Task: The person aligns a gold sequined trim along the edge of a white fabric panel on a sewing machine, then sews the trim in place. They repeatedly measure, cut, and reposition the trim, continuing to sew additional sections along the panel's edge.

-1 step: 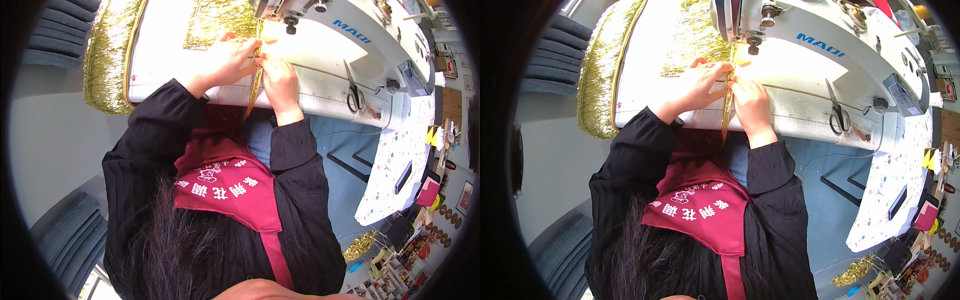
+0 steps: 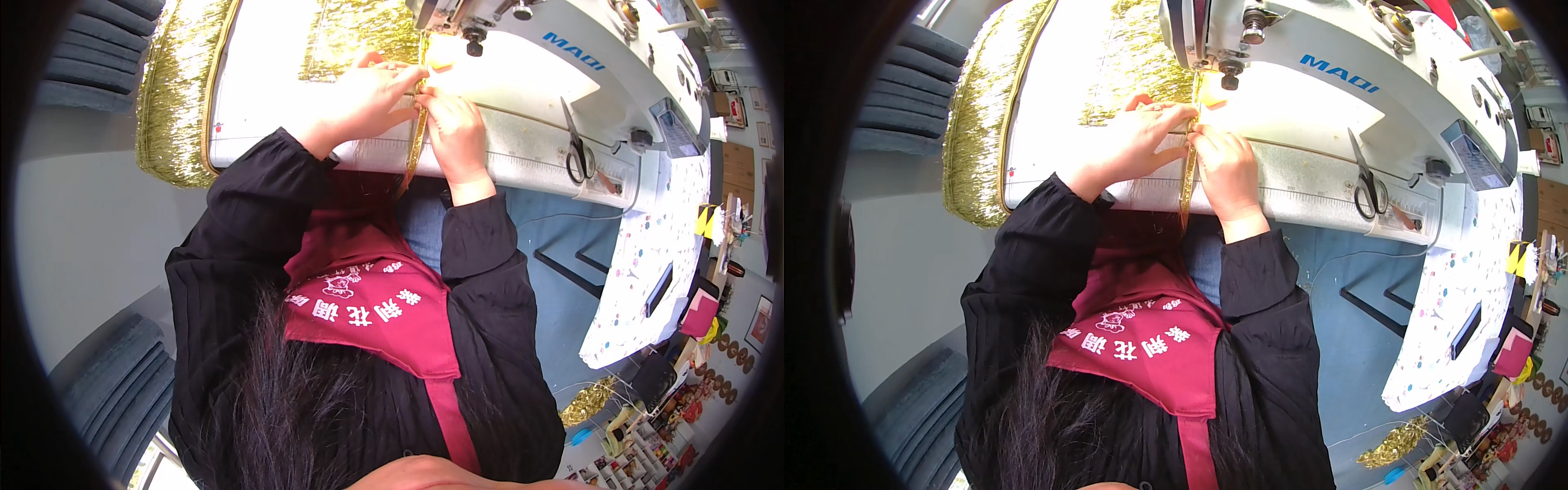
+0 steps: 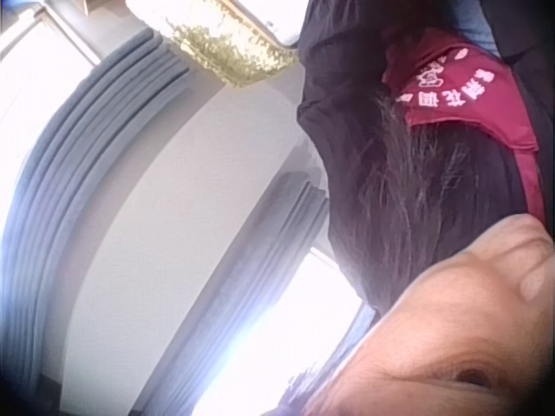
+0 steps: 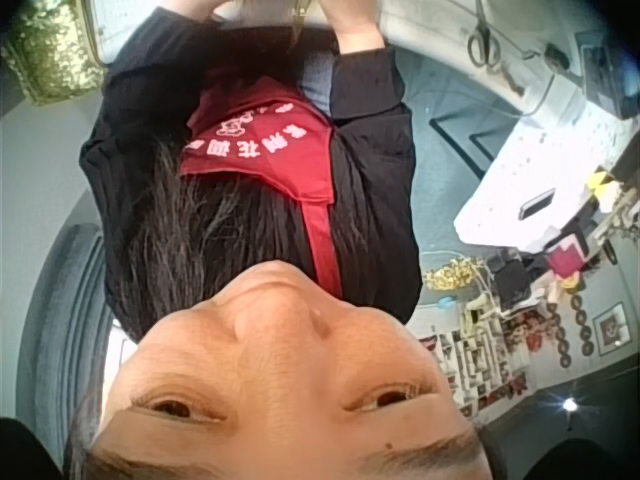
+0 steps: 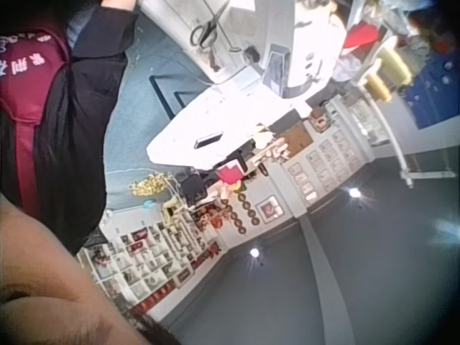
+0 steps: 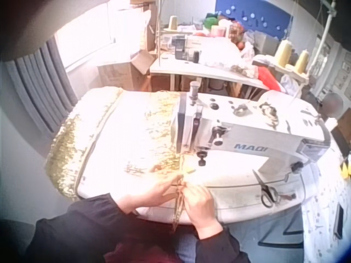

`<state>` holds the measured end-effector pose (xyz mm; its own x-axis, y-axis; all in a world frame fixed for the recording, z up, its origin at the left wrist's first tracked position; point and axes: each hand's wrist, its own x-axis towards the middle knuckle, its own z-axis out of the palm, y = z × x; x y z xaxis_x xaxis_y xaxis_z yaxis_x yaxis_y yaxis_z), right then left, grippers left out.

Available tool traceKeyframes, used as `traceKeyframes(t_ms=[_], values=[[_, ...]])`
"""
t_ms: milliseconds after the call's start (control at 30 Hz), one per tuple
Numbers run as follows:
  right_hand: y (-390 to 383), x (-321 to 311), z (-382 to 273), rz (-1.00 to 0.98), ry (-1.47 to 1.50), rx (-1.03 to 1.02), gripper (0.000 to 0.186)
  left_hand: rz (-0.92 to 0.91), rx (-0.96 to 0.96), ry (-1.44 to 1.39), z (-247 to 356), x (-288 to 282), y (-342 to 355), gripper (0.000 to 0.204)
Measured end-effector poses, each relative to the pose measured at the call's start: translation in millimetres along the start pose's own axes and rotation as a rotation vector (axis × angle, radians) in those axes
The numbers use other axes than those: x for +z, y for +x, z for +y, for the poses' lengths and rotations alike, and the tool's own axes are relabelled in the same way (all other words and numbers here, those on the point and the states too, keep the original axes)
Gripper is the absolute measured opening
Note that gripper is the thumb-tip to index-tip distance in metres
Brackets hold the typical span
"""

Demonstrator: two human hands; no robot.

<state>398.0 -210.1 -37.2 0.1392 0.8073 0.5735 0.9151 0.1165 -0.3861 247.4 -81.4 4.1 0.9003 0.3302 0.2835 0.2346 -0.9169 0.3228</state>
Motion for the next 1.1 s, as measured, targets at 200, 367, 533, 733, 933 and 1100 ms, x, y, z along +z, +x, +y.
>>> traceKeyframes(t_ms=[200,367,533,733,933,1100], values=[[0,-1,0,0.033,-0.007,-0.013,0.016,-0.085,0.043,0.196,-1,-8,-3,0.044],[-3,-2,-1,0.0,0.012,0.001,0.019,-0.097,0.077,0.259,-4,-9,-1,0.039],[-4,-4,-3,-0.01,0.01,0.014,0.022,-0.253,0.065,0.4,-6,-10,0,0.046],[-4,-3,-3,-0.01,-0.002,0.004,0.022,-0.023,0.252,0.399,-16,-5,4,0.028],[-5,-2,-2,-0.023,-0.018,-0.007,0.021,0.059,0.312,0.379,-19,-3,7,0.026],[-6,0,-1,-0.032,-0.038,0.002,0.02,-0.338,0.092,0.375,-11,-10,16,0.045]])
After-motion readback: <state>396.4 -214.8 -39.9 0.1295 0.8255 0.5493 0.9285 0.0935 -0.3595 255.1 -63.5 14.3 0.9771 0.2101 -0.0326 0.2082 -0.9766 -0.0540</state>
